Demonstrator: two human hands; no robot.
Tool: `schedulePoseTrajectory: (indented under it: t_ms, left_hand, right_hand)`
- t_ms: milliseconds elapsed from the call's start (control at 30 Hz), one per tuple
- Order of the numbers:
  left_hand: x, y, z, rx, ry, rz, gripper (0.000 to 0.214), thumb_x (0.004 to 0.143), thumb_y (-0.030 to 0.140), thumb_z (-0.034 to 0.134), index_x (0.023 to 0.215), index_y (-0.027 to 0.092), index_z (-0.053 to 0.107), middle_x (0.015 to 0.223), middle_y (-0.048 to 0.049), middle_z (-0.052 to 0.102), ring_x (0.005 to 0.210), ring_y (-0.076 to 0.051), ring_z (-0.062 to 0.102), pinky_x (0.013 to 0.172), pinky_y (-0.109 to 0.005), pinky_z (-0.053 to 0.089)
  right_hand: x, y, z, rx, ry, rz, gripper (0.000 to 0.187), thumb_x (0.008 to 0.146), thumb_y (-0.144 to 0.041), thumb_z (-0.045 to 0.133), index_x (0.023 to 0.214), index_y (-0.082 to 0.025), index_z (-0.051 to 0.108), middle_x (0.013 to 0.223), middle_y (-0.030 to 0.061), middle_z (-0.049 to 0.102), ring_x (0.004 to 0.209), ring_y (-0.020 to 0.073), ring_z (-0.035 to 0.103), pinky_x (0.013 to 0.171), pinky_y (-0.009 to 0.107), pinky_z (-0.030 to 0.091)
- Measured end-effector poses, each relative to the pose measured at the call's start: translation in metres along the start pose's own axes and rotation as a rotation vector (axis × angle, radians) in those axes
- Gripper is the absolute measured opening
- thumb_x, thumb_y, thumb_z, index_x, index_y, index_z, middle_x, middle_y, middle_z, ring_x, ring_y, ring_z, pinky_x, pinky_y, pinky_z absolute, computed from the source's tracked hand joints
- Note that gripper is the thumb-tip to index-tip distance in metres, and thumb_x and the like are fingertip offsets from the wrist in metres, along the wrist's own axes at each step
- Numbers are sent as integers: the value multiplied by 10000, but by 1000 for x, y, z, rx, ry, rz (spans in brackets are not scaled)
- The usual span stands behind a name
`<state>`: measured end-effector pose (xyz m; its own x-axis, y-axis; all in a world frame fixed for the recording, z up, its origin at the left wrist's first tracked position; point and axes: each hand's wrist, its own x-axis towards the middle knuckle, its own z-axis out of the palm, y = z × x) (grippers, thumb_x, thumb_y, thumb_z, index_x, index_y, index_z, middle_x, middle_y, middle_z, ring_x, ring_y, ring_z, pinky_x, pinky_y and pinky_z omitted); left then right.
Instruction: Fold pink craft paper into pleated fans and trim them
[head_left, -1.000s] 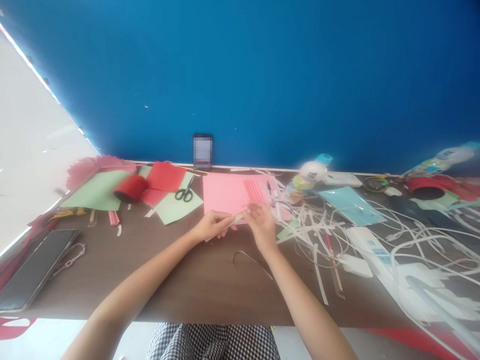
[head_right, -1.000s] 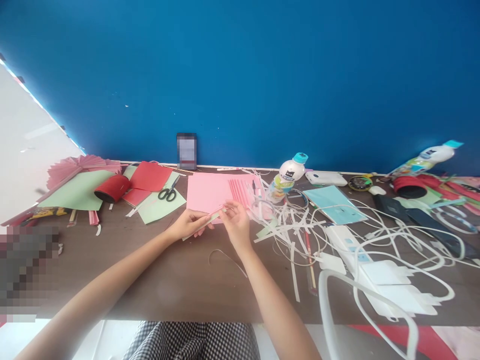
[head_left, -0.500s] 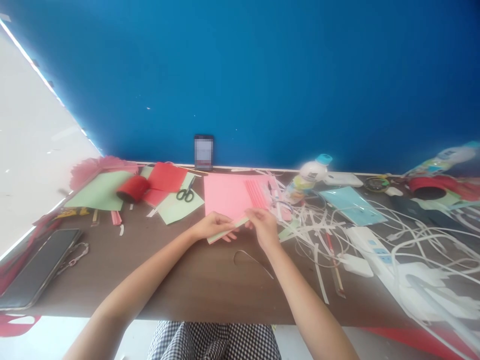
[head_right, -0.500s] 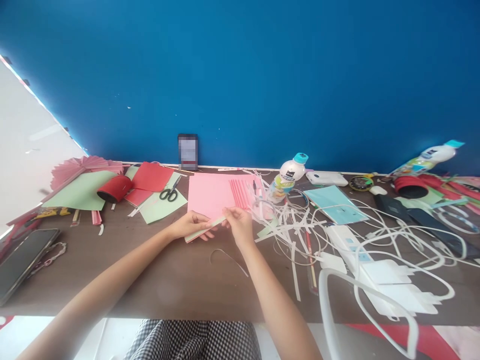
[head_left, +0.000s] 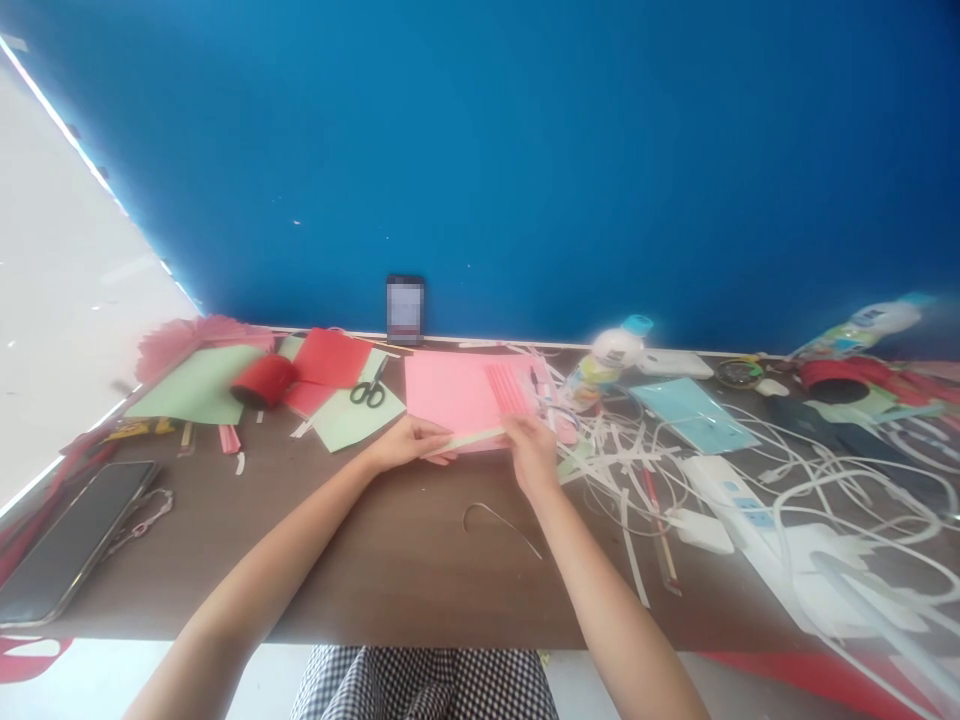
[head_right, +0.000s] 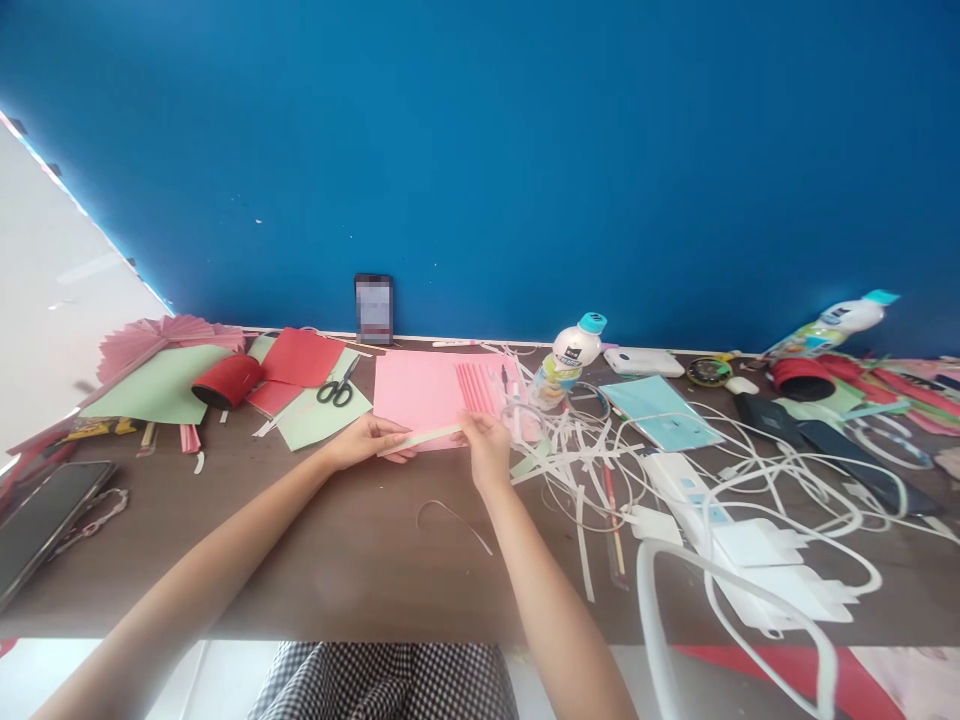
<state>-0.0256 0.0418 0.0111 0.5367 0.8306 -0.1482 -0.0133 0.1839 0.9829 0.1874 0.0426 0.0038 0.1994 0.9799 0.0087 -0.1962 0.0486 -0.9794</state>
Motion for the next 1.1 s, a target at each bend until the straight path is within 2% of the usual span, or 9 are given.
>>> schedulePoseTrajectory:
  t_ms: [267,367,467,533,600,733,900,1000,1100]
  left_hand:
    - [5,-12,-17,-27,98,3,438,644,379,689,983,104,650,843,-120,696,802,-238,658,778,-377,524]
    - [9,-14,-22,-80,258,76,424,648,362,693,985,111,639,924,-119,682,819,-223,654,836,-379,497]
    - [12,-12,-26,-299,427,178,455,690,343,673,1076,126,568,1059,-133,631,902,-209,633,917,-381,446]
    - [12,-10,-25,-469,410,185,448,724,336,648,1092,110,532,1091,-164,605,970,-224,607,945,-393,422]
    - [12,-8,-22,-564,323,159,399,745,332,629,1048,90,536,1089,-187,598,1002,-243,590,952,-405,414]
    - [11,-7,-15,-561,223,152,318,735,293,642,966,87,571,1068,-169,614,1014,-238,581,949,-393,415]
    - [12,-7,-13,-518,299,163,292,686,293,682,884,99,590,1008,-144,648,961,-225,606,901,-383,441]
    - [13,-8,-12,-477,321,178,313,659,317,698,856,97,593,997,-151,653,939,-231,615,875,-381,452]
    - [14,-10,-8,-421,381,203,334,637,334,708,853,105,595,951,-132,672,915,-230,623,857,-374,458]
  right_hand:
    - [3,1,-2,40,55,-17,257,587,-365,723,685,-158,605,520,-21,598,470,138,603,474,250,481]
    - [2,-2,0,17,1,-37,250,597,-369,717,692,-164,610,564,-10,622,506,153,625,524,283,520]
    - [-4,-8,3,-124,-61,-159,200,634,-349,695,701,-171,636,675,28,667,627,179,653,613,330,548]
    - [-11,-11,5,-276,-88,-318,146,667,-328,671,710,-189,659,789,53,685,758,198,652,667,347,549]
    - [-18,-10,8,-411,-164,-477,87,695,-300,646,723,-222,674,877,52,684,847,201,635,693,346,547]
    - [-26,-1,13,-566,-409,-656,110,764,-241,573,787,-271,676,931,23,674,864,177,628,787,361,524]
    - [-24,5,13,-684,-512,-689,188,813,-223,496,880,-282,661,1013,23,645,923,175,610,828,363,511]
    - [-25,-1,10,-728,-563,-703,221,815,-201,475,920,-284,651,1036,31,634,955,178,596,858,369,496]
    - [-29,-8,11,-704,-607,-655,231,774,-200,522,959,-276,636,1143,49,573,1041,198,551,900,387,465]
